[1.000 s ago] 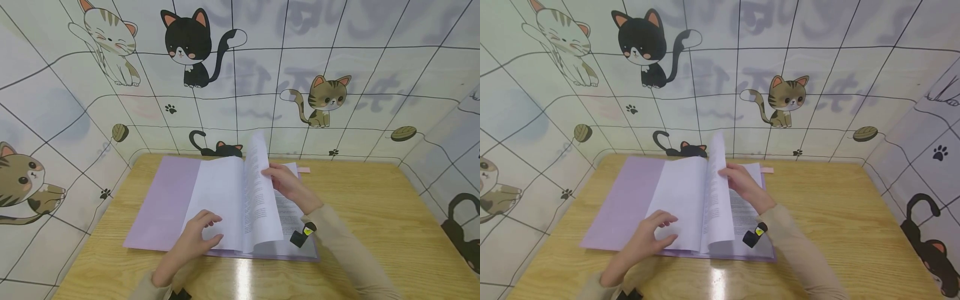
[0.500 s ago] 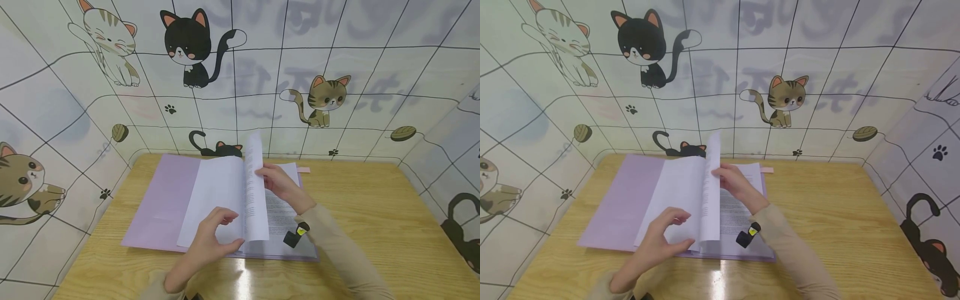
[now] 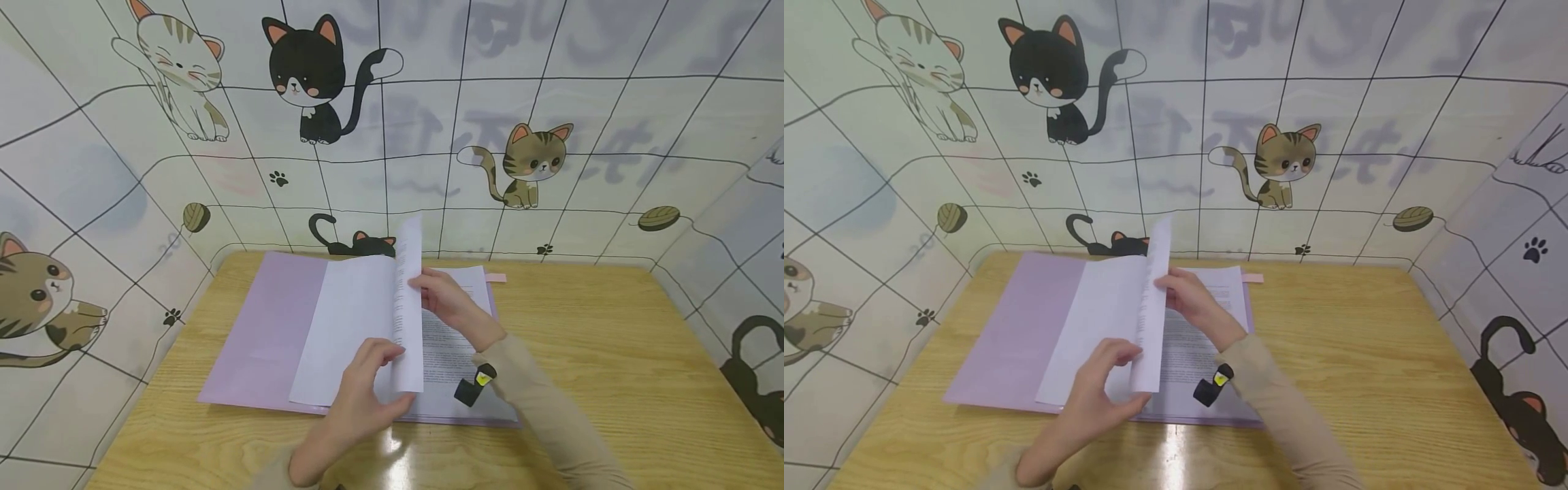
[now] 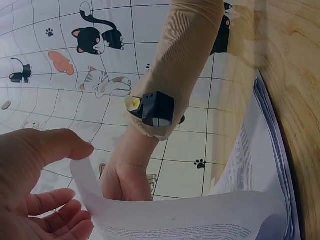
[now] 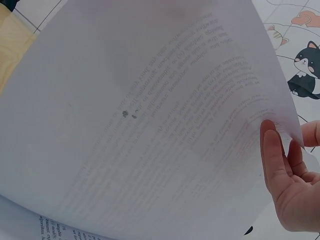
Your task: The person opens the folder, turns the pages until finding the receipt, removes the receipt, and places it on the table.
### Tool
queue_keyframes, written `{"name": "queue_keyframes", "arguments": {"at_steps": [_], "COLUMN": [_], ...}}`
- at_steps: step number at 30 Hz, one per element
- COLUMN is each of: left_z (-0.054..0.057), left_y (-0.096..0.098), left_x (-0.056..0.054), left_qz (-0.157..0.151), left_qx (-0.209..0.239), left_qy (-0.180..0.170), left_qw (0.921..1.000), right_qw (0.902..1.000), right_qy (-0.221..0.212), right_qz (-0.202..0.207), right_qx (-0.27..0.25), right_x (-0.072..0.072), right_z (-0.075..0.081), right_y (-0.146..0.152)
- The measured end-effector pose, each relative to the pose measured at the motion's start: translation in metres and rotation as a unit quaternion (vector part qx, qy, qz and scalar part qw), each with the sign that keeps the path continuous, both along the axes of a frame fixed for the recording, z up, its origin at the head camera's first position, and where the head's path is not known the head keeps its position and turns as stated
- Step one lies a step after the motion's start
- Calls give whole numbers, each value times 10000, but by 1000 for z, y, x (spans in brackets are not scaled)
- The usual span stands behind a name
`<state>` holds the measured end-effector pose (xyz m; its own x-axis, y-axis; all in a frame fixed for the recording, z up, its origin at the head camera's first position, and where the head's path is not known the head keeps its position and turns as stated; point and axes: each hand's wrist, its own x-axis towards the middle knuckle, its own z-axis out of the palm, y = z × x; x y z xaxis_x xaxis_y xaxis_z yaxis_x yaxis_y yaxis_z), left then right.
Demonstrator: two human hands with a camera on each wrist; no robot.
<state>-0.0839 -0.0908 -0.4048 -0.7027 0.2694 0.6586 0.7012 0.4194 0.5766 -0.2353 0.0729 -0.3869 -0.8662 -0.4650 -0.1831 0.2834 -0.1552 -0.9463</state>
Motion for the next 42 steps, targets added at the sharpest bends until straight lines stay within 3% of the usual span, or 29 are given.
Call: {"name": "queue_keyframes", "arguments": {"at_steps": [8,16,27,42], "left_z": [0,-4,-15,-41], "left_y": [1,-4,-23,-69], "left_x": [4,2,-8,-10], "left_qz": [382,647,1150,1800], "left_qx": [-435,-212,-88,-302], "left_qy": [5,75,339,-159], "left_qw": [9983,9976,9927,9831], "right_qw": [9999,9996,9977,9995], "right_qy": [69,174,14,-13], "right_qz": [74,236,491,303], "right_qx": [-62,4,-471,13], "right_x": [0,2,1,-5], "right_z": [-3,-3,-3,-19], "right_y": [-3,-3,0,22]}}
